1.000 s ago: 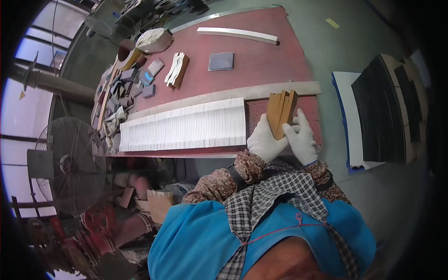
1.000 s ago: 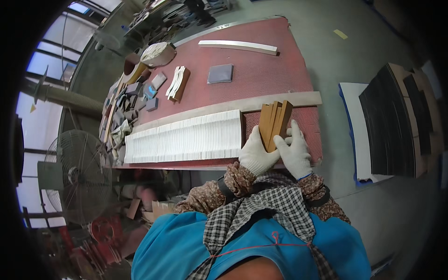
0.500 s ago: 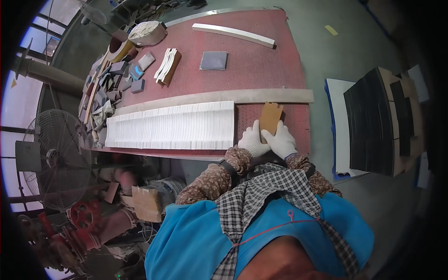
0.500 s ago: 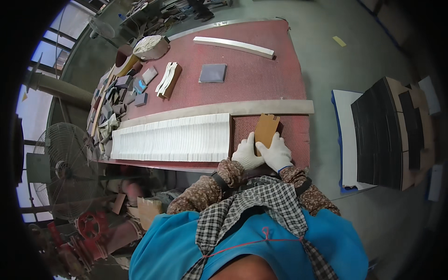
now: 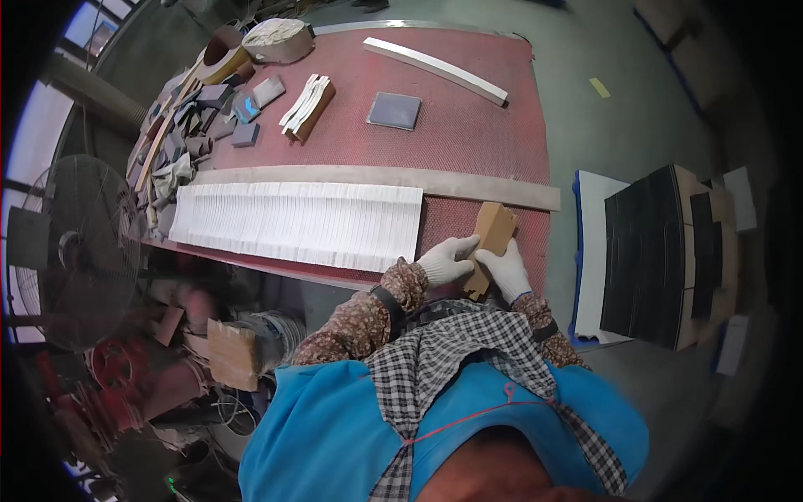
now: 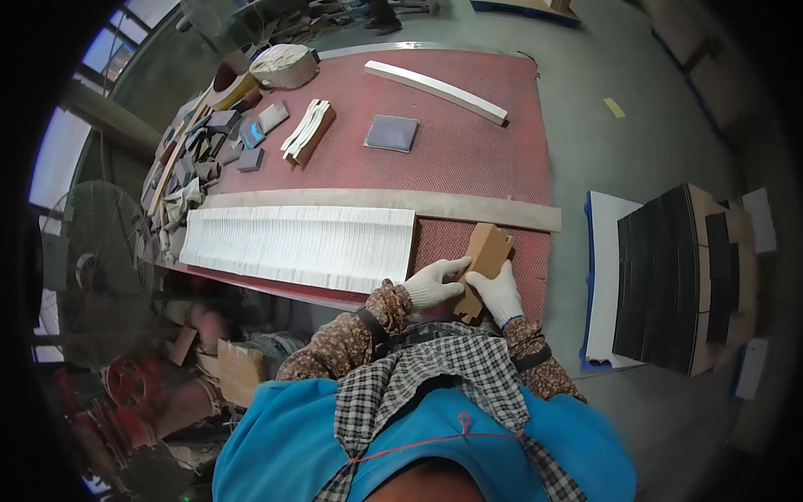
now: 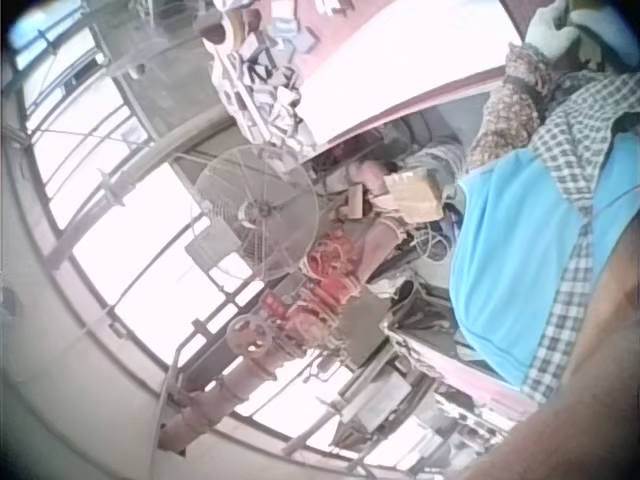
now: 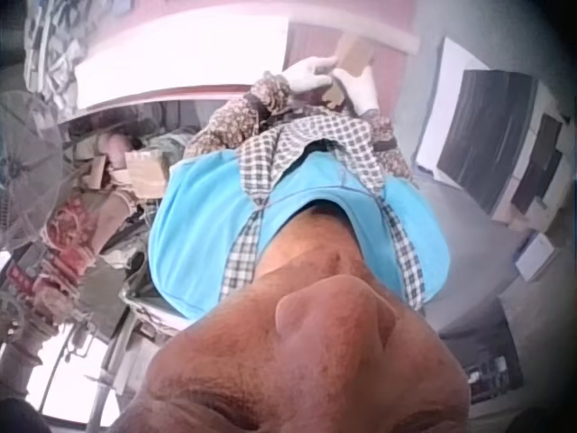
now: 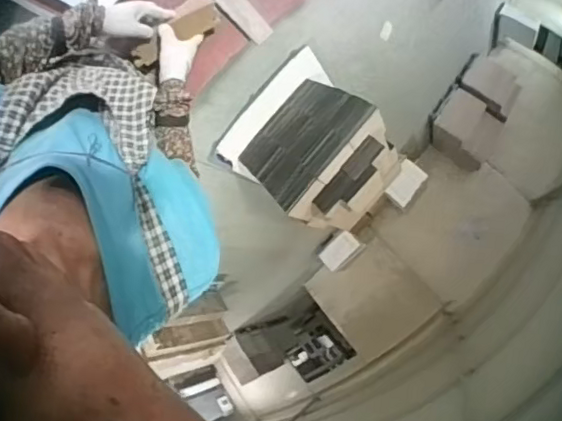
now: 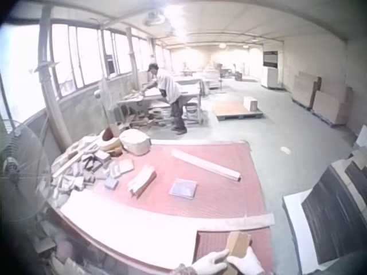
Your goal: Applying glue to curved wooden slats and stacking them on a long flat surface for drying.
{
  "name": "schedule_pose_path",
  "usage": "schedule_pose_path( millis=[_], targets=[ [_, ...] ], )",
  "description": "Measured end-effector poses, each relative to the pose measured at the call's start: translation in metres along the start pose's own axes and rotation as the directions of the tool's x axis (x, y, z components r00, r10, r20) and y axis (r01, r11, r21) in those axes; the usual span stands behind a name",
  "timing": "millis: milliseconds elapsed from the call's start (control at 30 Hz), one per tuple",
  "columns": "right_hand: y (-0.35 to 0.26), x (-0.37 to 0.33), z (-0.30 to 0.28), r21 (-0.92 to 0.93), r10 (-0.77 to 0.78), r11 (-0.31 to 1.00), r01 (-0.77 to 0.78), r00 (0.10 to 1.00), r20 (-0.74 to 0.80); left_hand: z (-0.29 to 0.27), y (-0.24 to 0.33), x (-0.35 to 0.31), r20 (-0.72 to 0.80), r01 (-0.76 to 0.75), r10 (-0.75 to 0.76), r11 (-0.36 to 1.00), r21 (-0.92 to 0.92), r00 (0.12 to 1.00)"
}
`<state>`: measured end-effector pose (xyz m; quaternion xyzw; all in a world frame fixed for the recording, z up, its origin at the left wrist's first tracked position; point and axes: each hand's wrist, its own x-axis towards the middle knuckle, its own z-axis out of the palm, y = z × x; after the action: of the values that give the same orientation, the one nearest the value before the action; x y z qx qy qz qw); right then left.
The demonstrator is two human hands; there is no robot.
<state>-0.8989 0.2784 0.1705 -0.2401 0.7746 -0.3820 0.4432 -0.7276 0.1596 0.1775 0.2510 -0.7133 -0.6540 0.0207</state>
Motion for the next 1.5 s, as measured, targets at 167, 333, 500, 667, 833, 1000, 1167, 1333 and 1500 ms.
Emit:
schedule_pose_path(
  millis=[167,333,500,667,833,1000,1167,1333,1500],
  targets=[
    [0.014,0.003,0.000,0.283,0.054,0.957,-0.068,0.997,0.058,0.030,0.000,0.014,-0.096,0.039,-0.040,0.999,-0.013,0.995],
    [0.019,0.005,0.001,0.693,0.000,0.714,-0.104,0.989,0.148,0.019,0.011,0.014,-0.325,0.236,-0.153,0.943,0.233,0.933],
    [0.011,0.006,0.016,0.732,-0.198,0.653,-0.195,0.889,0.414,-0.010,0.052,-0.015,0.009,0.362,-0.365,0.921,-0.141,0.931],
    [0.008,0.020,0.028,0.369,-0.105,0.929,-0.044,0.922,0.373,0.004,0.058,-0.034,-0.420,0.414,-0.286,0.874,0.253,0.861],
    [0.008,0.018,0.030,-0.410,-0.248,0.857,0.312,0.947,0.203,0.028,0.017,-0.031,-0.552,0.439,-0.075,0.697,0.567,0.831],
    [-0.005,0.010,0.034,-0.484,-0.144,0.833,0.268,0.950,0.278,0.021,0.007,-0.031,-0.461,0.415,-0.107,0.641,0.646,0.881],
    [-0.011,0.005,0.042,-0.491,-0.146,0.828,0.272,0.949,0.280,-0.001,0.002,-0.060,-0.141,0.113,0.047,0.385,0.916,0.989],
    [-0.013,0.010,0.055,-0.468,-0.182,0.821,0.329,0.926,0.332,-0.008,-0.024,-0.072,-0.164,0.077,0.394,0.227,0.971,0.904],
    [-0.019,0.014,0.062,-0.430,-0.183,0.842,0.324,0.923,0.337,-0.011,-0.036,-0.074,-0.161,0.077,0.609,0.162,0.984,0.777]
  ],
)
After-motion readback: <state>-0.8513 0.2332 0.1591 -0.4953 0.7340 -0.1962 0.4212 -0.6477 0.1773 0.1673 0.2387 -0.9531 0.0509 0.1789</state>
